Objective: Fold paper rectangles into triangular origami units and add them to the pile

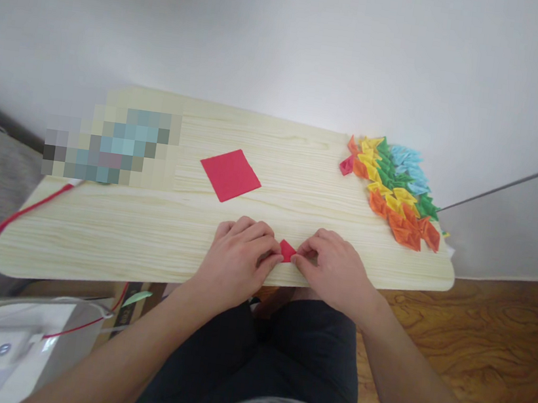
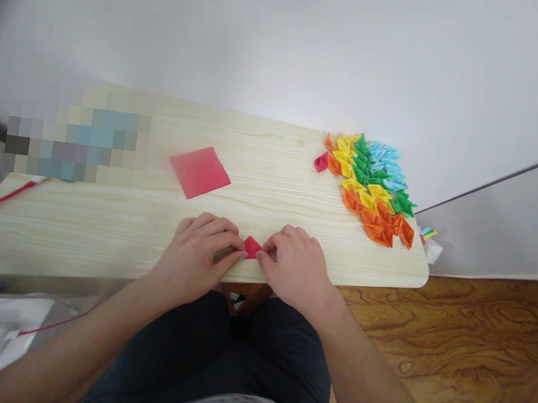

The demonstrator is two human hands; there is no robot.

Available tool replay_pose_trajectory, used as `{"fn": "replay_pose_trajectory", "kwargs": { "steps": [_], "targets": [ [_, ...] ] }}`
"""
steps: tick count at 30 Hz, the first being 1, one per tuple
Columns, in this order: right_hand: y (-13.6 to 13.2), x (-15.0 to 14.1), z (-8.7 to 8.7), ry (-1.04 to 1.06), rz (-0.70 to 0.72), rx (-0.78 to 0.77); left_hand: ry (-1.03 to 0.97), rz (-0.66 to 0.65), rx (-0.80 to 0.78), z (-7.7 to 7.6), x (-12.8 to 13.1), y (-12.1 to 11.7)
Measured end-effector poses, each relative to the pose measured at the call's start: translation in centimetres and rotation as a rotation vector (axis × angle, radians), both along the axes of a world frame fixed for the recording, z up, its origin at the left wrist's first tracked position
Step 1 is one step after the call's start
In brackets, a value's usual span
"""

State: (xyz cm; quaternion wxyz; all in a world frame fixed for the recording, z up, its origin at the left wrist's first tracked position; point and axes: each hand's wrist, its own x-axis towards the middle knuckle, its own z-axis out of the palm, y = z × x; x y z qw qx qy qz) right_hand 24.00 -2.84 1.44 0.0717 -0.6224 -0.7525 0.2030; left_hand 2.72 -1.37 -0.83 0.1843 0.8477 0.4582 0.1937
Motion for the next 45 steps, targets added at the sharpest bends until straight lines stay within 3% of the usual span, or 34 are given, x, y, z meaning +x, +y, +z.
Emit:
{"fn": "replay_pose_trajectory", "kwargs": {
  "steps": [11,23,27,31,37,45],
  "targets": [
    [-0.2,0.7,-0.9,0.132,-0.062,0.052,0.01,-0.035,-0.001,-0.2,0.0,0.1],
    [-1.4,1.6,-1.7,0.171,-0.228,0.097,0.005,-0.028,0.02,-0.3,0.1,0.0],
    [-2.5,0.7,-1.8,0.195,-0.257,0.208,0.004,-0.028,0.029,-0.2,0.1,-0.1],
    [-4.7,-1.5,-2.4,0.159,-0.204,0.368,-0.01,-0.026,0.026,-0.3,0.1,-0.1],
    [-6.8,-2.8,-3.4,0.083,-0.159,0.403,-0.038,-0.042,0.031,-0.3,-0.3,-0.4],
    [-7.7,-3.0,-3.3,0.067,-0.136,0.459,-0.047,-0.02,0.072,-0.4,-2.3,-0.7]
  ]
}}
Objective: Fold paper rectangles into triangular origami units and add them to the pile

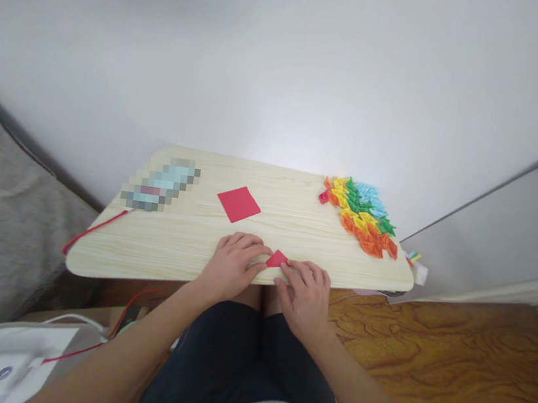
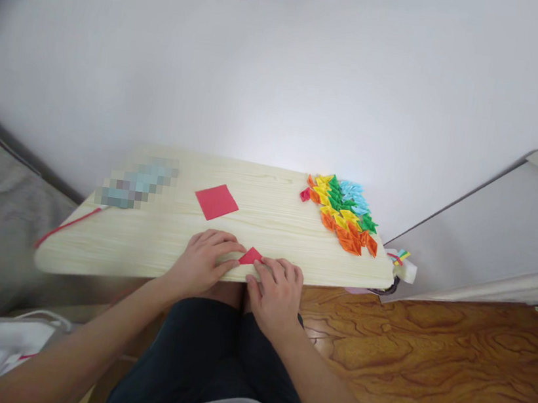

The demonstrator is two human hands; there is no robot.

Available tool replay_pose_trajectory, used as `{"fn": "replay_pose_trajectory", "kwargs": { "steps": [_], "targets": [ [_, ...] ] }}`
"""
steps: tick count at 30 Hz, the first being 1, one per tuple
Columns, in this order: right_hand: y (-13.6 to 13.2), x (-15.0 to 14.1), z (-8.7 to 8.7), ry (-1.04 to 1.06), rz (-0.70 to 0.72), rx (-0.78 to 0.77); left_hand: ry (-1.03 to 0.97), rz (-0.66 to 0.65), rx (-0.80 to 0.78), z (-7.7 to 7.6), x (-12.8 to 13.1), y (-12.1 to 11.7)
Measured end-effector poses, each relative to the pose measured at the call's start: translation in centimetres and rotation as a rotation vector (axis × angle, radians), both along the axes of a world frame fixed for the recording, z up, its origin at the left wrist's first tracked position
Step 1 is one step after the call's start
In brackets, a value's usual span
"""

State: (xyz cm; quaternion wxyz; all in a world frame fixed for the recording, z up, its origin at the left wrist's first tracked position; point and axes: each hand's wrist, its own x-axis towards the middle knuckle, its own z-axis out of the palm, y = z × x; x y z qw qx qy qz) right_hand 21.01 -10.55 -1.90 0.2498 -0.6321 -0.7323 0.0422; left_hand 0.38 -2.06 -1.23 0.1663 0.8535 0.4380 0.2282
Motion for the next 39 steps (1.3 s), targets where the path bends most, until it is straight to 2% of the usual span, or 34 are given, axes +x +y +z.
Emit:
{"fn": "replay_pose_trajectory", "kwargs": {
  "steps": [5,9,12,16,19,22,24,30,33,37,39],
  "targets": [
    [-0.8,-0.9,-0.8,0.03,0.007,0.065,0.004,-0.005,0.057,0.4,-0.5,-0.6],
    [-1.2,-1.1,-2.3,0.065,0.025,0.207,0.001,-0.001,0.13,1.0,-0.7,-2.6],
    [-1.0,-1.1,-3.0,0.104,0.058,0.271,-0.014,-0.007,0.17,0.8,-0.8,-4.4],
    [-0.5,-1.3,-3.0,0.216,0.107,0.326,-0.112,-0.007,0.176,0.0,-0.3,-5.8],
    [-0.2,-1.4,-2.4,0.301,0.176,0.323,-0.184,-0.024,0.151,0.2,0.1,-6.0],
    [0.1,-1.5,-0.8,0.376,0.21,0.308,-0.258,-0.032,0.125,1.5,0.4,-5.6],
    [0.5,-1.6,0.9,0.428,0.205,0.301,-0.314,-0.016,0.116,2.6,0.4,-5.1],
    [1.3,-1.8,7.9,0.729,0.138,0.219,-0.522,0.121,0.035,6.3,0.5,-4.1],
    [1.1,-1.9,10.8,0.899,0.127,0.151,-0.581,0.122,-0.043,8.2,0.5,-4.6],
    [0.1,-2.4,13.2,1.069,0.168,0.106,-0.649,0.082,-0.101,10.5,0.5,-6.1],
    [-0.5,-2.7,14.0,1.127,0.191,0.1,-0.755,0.061,-0.157,11.6,0.5,-6.8]
  ]
}}
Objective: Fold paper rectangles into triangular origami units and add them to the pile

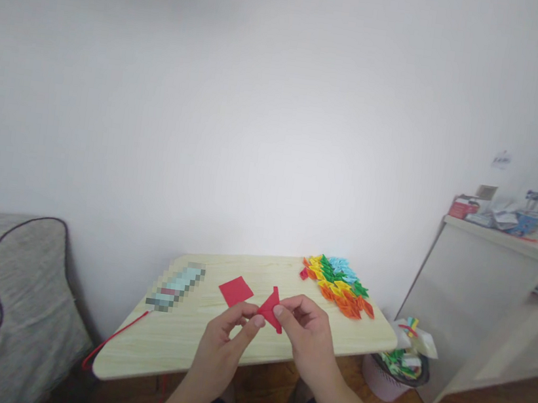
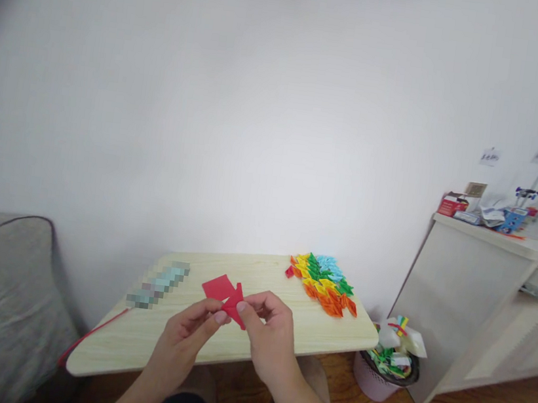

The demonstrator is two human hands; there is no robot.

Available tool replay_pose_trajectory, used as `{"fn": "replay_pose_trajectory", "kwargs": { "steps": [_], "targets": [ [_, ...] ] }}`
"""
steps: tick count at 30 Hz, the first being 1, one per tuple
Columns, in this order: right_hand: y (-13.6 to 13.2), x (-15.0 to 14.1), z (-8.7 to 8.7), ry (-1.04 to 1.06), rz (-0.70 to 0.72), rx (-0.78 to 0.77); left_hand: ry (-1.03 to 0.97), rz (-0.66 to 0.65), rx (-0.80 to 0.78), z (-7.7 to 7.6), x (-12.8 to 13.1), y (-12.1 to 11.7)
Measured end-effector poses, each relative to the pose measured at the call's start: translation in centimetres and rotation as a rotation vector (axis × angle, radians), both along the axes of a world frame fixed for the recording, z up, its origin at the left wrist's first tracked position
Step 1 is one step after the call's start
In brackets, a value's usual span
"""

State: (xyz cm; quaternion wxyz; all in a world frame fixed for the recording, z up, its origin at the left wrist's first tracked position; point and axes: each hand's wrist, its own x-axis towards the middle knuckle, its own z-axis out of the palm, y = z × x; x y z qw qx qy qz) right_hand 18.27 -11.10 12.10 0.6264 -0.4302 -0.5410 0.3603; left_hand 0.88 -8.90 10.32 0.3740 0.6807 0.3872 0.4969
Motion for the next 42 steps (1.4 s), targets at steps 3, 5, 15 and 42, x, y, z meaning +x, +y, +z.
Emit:
{"fn": "replay_pose_trajectory", "kwargs": {
  "steps": [3,5,15,42],
  "targets": [
    [-0.9,-0.4,1.1,0.103,0.058,-0.001,-0.181,-0.056,-0.061,1.4,0.1,-0.7],
    [-1.4,-0.4,1.8,0.166,0.098,-0.004,-0.217,-0.078,-0.06,2.2,0.2,-0.9],
    [-2.3,0.5,2.5,0.247,0.303,-0.039,-0.474,-0.339,-0.244,2.6,1.4,-1.2],
    [-2.6,1.1,3.0,0.194,0.241,-0.062,-0.425,-0.233,-0.226,2.3,2.2,-1.5]
  ]
}}
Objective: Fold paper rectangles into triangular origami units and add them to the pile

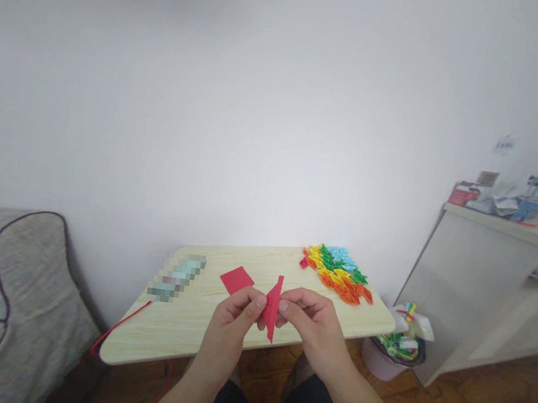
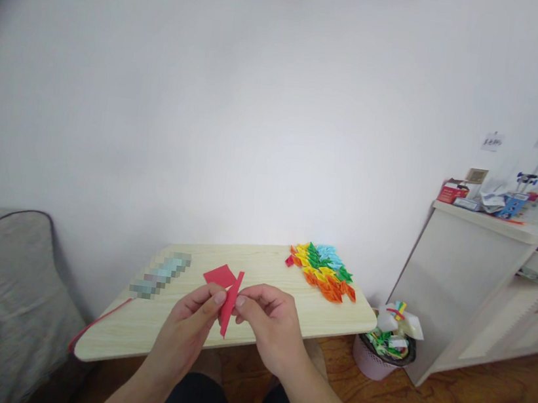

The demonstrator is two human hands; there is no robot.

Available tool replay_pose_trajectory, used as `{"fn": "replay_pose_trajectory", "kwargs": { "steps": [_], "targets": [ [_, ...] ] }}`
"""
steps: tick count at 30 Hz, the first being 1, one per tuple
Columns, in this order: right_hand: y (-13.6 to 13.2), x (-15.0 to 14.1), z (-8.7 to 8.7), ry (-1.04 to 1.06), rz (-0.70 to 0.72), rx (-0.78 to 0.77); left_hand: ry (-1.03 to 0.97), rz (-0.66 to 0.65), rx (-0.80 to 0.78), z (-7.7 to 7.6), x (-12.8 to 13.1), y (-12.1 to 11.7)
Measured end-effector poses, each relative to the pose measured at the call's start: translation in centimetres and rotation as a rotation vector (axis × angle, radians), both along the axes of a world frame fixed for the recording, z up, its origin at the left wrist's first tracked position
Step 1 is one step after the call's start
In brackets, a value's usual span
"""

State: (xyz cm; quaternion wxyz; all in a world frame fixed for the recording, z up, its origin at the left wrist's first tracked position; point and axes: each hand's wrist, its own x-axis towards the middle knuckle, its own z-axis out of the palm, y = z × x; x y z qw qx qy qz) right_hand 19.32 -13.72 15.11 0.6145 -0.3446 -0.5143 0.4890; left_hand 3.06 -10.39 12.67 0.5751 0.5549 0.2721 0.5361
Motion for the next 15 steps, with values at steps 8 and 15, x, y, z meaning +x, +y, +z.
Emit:
{"fn": "replay_pose_trajectory", "kwargs": {
  "steps": [8,15],
  "targets": [
    [-0.3,0.2,-0.1,-0.01,-0.022,-0.044,0.315,0.287,0.209,0.3,-0.5,-1.3],
    [-0.5,0.4,-0.3,-0.033,-0.048,-0.059,0.447,0.406,0.336,0.0,-0.4,-1.7]
  ]
}}
